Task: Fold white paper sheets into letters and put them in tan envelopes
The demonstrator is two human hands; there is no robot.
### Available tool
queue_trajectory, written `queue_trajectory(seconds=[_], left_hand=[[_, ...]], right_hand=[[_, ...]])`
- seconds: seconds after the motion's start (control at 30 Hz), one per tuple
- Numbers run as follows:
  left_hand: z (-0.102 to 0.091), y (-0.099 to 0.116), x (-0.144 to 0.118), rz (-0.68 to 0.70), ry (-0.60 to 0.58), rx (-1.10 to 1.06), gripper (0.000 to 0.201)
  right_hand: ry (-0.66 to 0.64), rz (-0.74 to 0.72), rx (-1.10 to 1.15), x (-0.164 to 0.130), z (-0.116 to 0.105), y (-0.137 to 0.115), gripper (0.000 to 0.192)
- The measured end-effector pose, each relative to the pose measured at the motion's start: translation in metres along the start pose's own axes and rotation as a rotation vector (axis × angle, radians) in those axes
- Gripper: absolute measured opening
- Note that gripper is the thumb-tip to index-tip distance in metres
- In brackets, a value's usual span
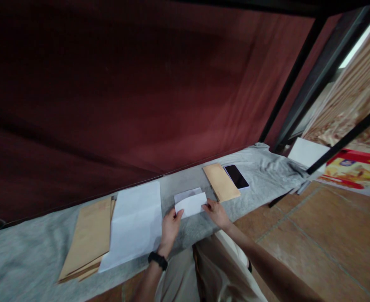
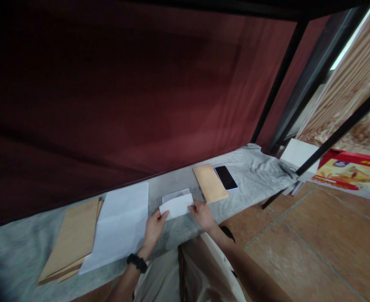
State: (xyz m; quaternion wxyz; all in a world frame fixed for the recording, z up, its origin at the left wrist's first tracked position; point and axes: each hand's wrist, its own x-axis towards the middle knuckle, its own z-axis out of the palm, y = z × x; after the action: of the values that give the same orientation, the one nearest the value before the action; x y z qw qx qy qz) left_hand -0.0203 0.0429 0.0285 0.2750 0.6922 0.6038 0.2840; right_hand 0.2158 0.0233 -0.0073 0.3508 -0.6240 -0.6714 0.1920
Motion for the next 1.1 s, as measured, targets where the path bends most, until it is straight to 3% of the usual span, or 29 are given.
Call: queue_trajectory(seconds=[0.1,0.23,0.37,0.73,1.1], left_hand=[[0.000,0.005,0.009,-0.029,0.019,0.075,0.024],[-0.001,0.014,0.017,-0.075,0.022,0.193,0.022],[-0.001,0.024,0.019,-0.111,0.019,0.314,0.024],[0.007,0.036,0.022,-0.231,0.034,0.552,0.035],[0.009,0.038,0.029,-0.260,0.041,0.627,0.037]], right_hand=[[0.051,0.079,-0.057,0.005,0.006,-0.006,0.014],[0.116,0.173,-0.140,0.008,0.011,-0.016,0.029],[0.092,0.222,-0.194,0.011,0.011,-0.024,0.033],[-0.001,0.261,-0.411,0.021,0.006,-0.043,0.034],[0.066,0.166,-0.540,0.023,0.008,-0.046,0.035]])
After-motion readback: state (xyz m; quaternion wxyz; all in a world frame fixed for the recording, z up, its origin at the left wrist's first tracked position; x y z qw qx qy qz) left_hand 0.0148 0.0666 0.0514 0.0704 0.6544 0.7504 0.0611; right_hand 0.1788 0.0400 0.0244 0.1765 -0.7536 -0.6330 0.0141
